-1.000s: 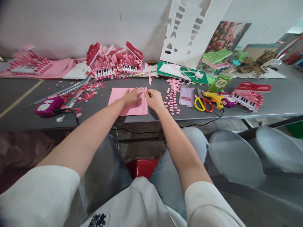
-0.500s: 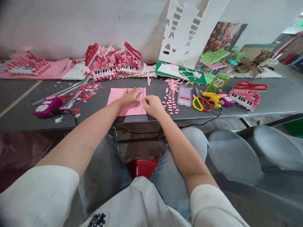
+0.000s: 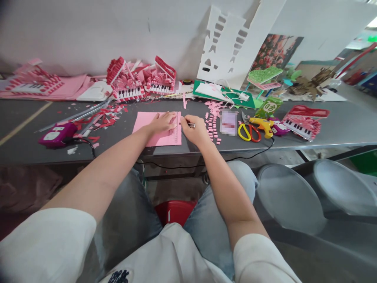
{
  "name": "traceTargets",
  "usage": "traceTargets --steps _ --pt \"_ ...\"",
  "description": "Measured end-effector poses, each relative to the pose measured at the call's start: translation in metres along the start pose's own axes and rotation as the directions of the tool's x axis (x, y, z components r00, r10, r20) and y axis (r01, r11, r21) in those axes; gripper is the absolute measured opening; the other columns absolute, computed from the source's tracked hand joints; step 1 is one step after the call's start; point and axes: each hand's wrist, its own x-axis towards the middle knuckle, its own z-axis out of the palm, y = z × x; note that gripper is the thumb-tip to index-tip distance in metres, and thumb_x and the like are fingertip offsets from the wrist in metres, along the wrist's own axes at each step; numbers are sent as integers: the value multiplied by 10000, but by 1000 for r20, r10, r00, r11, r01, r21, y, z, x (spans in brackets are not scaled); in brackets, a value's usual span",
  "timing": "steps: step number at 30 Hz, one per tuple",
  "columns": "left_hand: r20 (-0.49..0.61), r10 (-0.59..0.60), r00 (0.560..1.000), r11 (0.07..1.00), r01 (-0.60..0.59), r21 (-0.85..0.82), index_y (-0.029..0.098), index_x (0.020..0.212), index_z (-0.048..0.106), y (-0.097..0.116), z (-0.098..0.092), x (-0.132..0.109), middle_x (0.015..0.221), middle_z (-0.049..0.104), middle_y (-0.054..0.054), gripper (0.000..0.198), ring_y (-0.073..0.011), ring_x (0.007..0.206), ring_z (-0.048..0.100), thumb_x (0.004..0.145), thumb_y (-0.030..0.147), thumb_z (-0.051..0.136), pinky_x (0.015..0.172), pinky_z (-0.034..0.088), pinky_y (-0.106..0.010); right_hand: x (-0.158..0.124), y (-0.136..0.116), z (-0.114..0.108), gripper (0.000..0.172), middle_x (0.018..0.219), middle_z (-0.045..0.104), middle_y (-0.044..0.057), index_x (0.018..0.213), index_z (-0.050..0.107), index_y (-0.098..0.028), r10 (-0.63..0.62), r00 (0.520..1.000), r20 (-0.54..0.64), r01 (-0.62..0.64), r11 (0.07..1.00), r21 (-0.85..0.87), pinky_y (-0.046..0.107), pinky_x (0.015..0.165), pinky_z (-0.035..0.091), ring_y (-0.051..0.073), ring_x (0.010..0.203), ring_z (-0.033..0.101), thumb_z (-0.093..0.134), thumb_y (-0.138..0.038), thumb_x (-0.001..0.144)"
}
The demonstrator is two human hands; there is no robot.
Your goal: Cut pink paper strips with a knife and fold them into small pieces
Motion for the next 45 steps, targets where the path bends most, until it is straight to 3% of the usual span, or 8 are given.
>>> traceTargets --steps 6,13,19,25,31,36,45 --pt "22 8 1000 999 -9 48 293 1681 299 -1 -3 0 1797 206 -52 728 -306 1663 136 983 464 409 1307 71 -645 24 18 27 416 689 603 38 671 511 -230 75 997 -27 -75 997 5 302 683 424 181 725 541 513 -461 1017" --pt "32 15 999 998 -17 64 265 1687 291 1 -5 -1 1796 205 -71 734 -358 1658 135 999 496 407 1296 88 -682 25 31 40 355 695 616 17 684 535 -222 118 992 -48 -116 993 36 296 689 405 165 693 526 537 -377 1004" --pt "37 13 999 998 -16 59 273 1692 276 2 -6 -2 1799 195 -68 736 -337 1661 131 1004 505 399 1300 61 -667 25 27 40 371 657 584 1 660 515 -221 109 993 -42 -111 993 -30 301 694 378 157 660 507 543 -348 1008" --pt "25 24 999 997 -26 68 268 1684 289 0 -5 -2 1793 214 -83 734 -338 1657 152 991 482 404 1292 108 -668 24 18 40 391 611 484 0 619 382 -237 7 1000 -17 -9 989 -150 319 659 310 152 635 425 517 -297 981" --pt "14 21 1000 999 -21 47 313 1673 301 1 -5 -3 1790 231 -54 719 -318 1660 151 984 491 398 1298 95 -642 19 10 35 412 573 400 -9 593 301 -239 -14 999 31 20 983 -183 328 630 266 141 601 344 499 -260 954" --pt "7 18 1000 999 -19 26 231 1671 306 3 -5 -7 1784 240 -92 762 -336 1654 159 974 524 397 1304 71 -633 7 -1 27 404 577 393 -11 588 314 -234 -19 998 68 31 983 -181 329 629 256 140 604 327 504 -242 944" --pt "9 -7 1000 1000 8 -27 272 1669 314 6 -6 -10 1790 227 -38 756 -306 1664 131 950 483 417 1318 30 -605 -26 -12 17 412 564 402 -18 613 312 -237 -55 991 121 72 987 -145 333 626 265 142 586 363 499 -312 973"
